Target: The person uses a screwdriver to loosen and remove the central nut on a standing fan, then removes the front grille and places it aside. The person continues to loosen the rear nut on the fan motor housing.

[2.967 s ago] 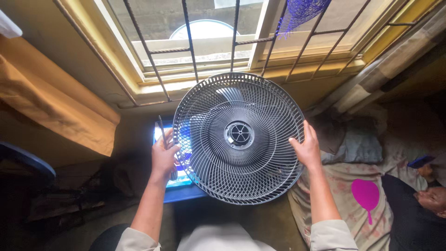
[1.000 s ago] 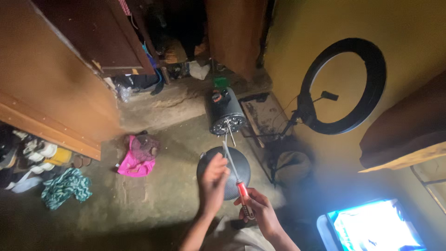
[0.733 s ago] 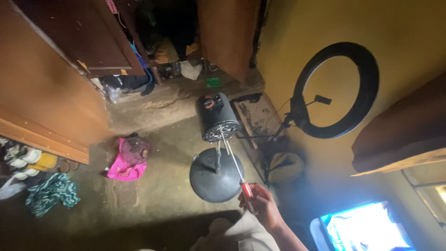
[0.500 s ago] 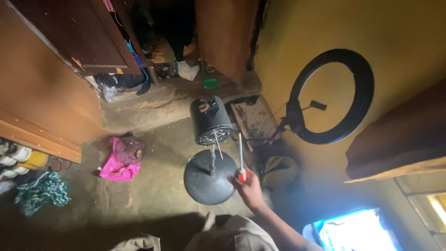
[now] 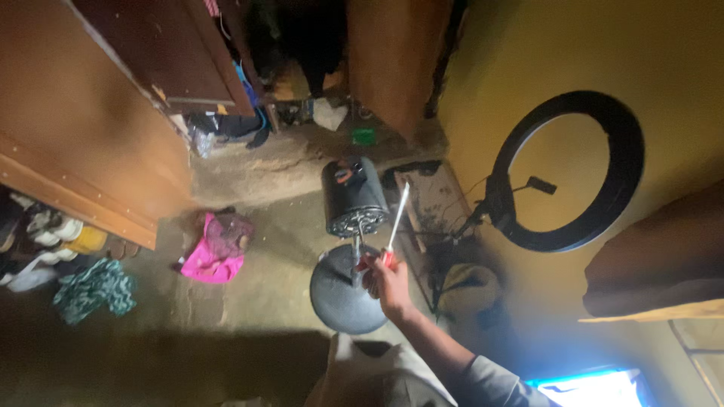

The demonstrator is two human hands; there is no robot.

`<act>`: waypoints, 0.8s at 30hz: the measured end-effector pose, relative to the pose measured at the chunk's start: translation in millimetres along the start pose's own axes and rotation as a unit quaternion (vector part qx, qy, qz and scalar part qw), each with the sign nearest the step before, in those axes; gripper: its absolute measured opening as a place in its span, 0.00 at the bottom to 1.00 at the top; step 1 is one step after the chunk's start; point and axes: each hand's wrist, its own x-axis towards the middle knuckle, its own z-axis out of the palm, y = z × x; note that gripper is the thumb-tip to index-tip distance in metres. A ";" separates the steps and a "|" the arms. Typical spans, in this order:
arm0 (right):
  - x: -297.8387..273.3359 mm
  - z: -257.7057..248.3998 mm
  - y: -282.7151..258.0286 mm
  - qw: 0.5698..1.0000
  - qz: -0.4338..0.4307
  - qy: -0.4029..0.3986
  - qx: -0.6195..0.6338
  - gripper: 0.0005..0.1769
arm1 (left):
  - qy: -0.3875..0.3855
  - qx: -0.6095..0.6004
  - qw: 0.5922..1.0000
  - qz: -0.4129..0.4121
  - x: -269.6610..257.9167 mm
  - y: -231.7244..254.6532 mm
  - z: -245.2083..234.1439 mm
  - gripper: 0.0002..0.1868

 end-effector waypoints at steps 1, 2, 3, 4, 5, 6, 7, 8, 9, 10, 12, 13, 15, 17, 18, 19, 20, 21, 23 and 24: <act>2.1 -2.4 -0.1 1.000 -0.010 -0.012 0.018 0.10 | 0.003 -0.003 1.000 0.003 4.3 -2.3 6.4 0.14; 4.1 -4.2 -1.0 0.999 -0.020 -0.025 0.036 0.11 | 0.003 -0.007 1.000 0.009 8.6 -4.1 11.8 0.14; 5.3 -3.2 -2.4 0.999 -0.020 -0.023 0.015 0.10 | 0.010 -0.011 1.000 0.010 11.4 -4.6 14.4 0.14; 8.5 -1.3 -5.3 1.000 -0.020 -0.020 -0.006 0.10 | 0.017 -0.016 1.000 0.010 14.6 -4.7 16.0 0.13; 4.8 2.3 -3.6 1.000 -0.018 -0.012 -0.021 0.10 | 0.017 -0.016 1.000 0.006 13.8 -4.1 13.6 0.13; 2.2 4.1 -3.2 0.999 -0.023 -0.013 -0.028 0.10 | 0.019 -0.016 1.000 0.003 12.3 -3.9 11.4 0.13; 0.0 2.5 -3.4 0.999 -0.027 -0.012 -0.033 0.11 | 0.019 -0.017 1.000 -0.005 9.7 -4.8 11.2 0.13; -2.7 0.6 -3.7 0.999 -0.031 -0.011 -0.038 0.11 | 0.019 -0.017 1.000 -0.012 7.1 -6.2 11.2 0.13; -2.7 -0.2 -6.7 0.999 -0.017 0.002 -0.036 0.11 | 0.022 -0.019 0.999 -0.016 7.7 -7.1 10.5 0.12; -4.4 -1.8 -9.5 0.999 -0.004 0.014 -0.035 0.12 | 0.026 -0.024 0.999 -0.027 8.1 -9.0 9.8 0.12; -9.4 -9.0 -11.8 0.999 0.010 0.026 -0.034 0.11 | 0.040 -0.037 0.998 -0.044 12.8 -22.1 18.3 0.12; -14.5 -12.9 -13.0 0.999 0.012 0.028 -0.033 0.10 | 0.052 -0.046 0.995 -0.068 18.0 -29.8 22.4 0.12; -20.2 -22.0 -13.4 1.000 0.003 0.021 -0.022 0.10 | 0.078 -0.067 0.988 -0.115 29.0 -52.9 35.8 0.12; -26.4 -31.8 -10.8 1.000 -0.020 0.004 -0.002 0.14 | 0.114 -0.094 0.974 -0.174 36.0 -81.8 48.3 0.16; -30.1 -36.9 -10.7 1.000 -0.007 0.013 -0.020 0.12 | 0.132 -0.108 0.964 -0.203 39.0 -95.9 51.6 0.19; -33.5 -41.8 -10.3 0.999 0.005 0.022 -0.038 0.11 | 0.114 -0.125 0.962 -0.215 43.1 -109.6 54.2 0.17; -35.5 -45.7 -9.8 0.998 0.016 0.031 -0.055 0.09 | 0.096 -0.141 0.959 -0.227 46.5 -122.7 56.1 0.16; -40.5 -50.7 -9.0 0.997 0.020 0.034 -0.061 0.10 | 0.075 -0.158 0.954 -0.244 45.8 -134.9 57.3 0.16; -47.3 -59.2 -8.2 0.996 0.025 0.041 -0.074 0.12 | 0.074 -0.124 0.966 -0.214 45.5 -154.3 58.7 0.15; -49.5 -62.5 -7.6 0.996 0.026 0.043 -0.070 0.12 | 0.072 -0.107 0.972 -0.198 46.3 -161.2 60.6 0.15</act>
